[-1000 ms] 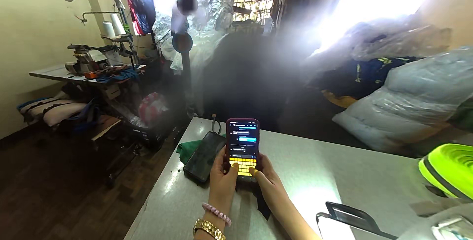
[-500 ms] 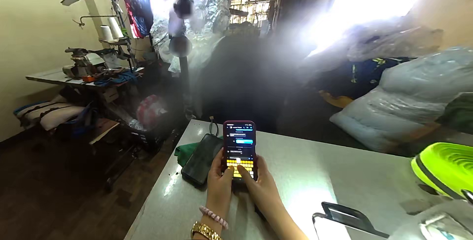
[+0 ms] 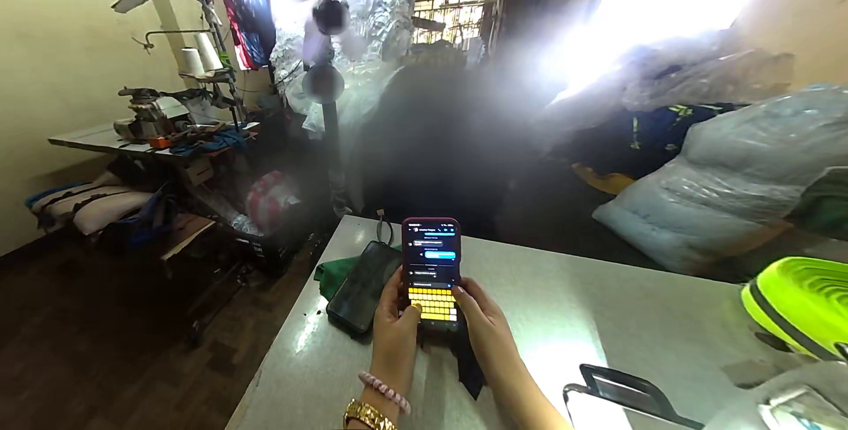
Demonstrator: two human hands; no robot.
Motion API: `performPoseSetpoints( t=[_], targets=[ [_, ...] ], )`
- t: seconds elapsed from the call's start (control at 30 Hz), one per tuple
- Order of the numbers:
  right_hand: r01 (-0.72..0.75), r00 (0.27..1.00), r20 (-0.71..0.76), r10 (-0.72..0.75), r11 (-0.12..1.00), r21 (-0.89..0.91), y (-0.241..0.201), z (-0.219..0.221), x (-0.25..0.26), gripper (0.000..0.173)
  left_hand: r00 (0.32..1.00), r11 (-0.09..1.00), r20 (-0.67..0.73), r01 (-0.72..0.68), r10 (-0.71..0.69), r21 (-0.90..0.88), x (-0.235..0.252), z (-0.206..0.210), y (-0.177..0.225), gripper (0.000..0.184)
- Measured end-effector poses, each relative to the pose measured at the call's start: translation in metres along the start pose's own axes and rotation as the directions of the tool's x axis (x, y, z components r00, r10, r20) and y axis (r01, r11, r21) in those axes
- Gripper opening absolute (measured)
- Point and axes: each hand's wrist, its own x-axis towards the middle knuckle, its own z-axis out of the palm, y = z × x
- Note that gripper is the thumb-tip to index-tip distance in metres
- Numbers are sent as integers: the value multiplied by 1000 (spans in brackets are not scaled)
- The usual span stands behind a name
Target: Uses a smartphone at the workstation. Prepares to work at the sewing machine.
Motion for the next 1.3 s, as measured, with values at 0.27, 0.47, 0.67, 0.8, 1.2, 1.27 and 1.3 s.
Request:
performPoseSetpoints(
  t=[0.27,0.47,0.67,0.8,1.2,1.27,1.3],
  targets=[
    [-9,998,55,5,997,72,5,-5,2,34,1000,1000,5,-3,3,-13,0,0,0,59],
    [-25,969,246,12,998,51,13,-22,0,54,999,1000,32,3,-3,-17,-1,-3,-1,60],
    [-15,940,342,9,1000,16,16,-31,-2,71,990,998,132,54,-50,-21,1,-14,3,70],
    [-19,942,334,24,1000,-19,15,-29,-3,71,988,998,136,70,-69,-5,1,-14,4,74],
    [15,964,264,25,989,-148,16,-22,-4,62,987,995,131,97,-96,0,0,-14,6,75],
    [16,963,268,23,990,-142,16,-23,-4,63,987,996,131,94,-93,-1,0,-13,6,75],
    [16,962,271,22,990,-137,16,-23,-4,63,987,996,131,91,-91,2,0,-13,6,75]
  ],
)
